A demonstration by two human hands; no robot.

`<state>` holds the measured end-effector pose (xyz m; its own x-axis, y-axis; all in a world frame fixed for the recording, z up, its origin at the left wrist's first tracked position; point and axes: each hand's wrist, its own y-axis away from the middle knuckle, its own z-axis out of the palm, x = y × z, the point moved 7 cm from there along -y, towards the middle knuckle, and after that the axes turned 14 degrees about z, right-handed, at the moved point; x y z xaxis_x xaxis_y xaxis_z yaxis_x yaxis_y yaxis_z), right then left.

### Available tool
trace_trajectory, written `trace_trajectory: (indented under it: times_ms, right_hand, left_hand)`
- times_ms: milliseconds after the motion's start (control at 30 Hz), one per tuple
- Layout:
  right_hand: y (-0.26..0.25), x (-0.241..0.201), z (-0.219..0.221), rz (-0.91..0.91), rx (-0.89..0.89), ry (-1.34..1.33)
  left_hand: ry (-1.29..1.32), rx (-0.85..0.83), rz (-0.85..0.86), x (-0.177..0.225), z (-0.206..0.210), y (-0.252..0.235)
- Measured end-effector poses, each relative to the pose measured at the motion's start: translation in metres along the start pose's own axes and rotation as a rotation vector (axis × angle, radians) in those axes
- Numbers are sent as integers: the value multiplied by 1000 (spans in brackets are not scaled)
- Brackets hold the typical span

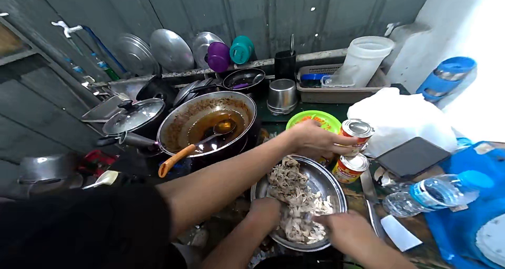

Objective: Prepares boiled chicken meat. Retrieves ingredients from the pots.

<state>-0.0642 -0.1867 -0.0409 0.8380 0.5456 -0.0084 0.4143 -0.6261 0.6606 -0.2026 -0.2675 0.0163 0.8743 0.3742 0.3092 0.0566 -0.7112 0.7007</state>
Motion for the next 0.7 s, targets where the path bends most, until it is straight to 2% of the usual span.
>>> trace_trajectory:
  times_ms: [133, 200, 267, 333, 367, 467, 533, 600, 700]
  right_hand:
    - [-5, 15, -5, 31, 10, 37]
    - [3, 21, -14, -9, 11, 36]
    - [11, 8, -9, -83, -14, 3]
    - [10, -8, 8, -86, -55, 41]
    - [7, -10, 14, -62, -69, 66]
    - [2, 8, 6, 27, -55, 85]
    - [5, 14, -2, 12, -36, 91]
    - [12, 2, -2, -84, -6, 27]
    - [12, -21, 19, -128, -7, 54]
  left_hand:
    - [-50, -3, -2, -1, -13, 13]
    - [-26, -13, 46, -4, -13, 17]
    - [-24, 3, 96, 0, -7, 15]
    - [-67, 124, 186, 24, -23, 22]
    - [-163, 215, 267, 46, -45, 35]
    - [-372, 373, 408, 101, -96, 81]
    - [-348, 368, 396, 111, -103, 92]
    - [-253, 352, 381, 114, -104, 94]
    - [-138, 349, 342, 115, -103, 98]
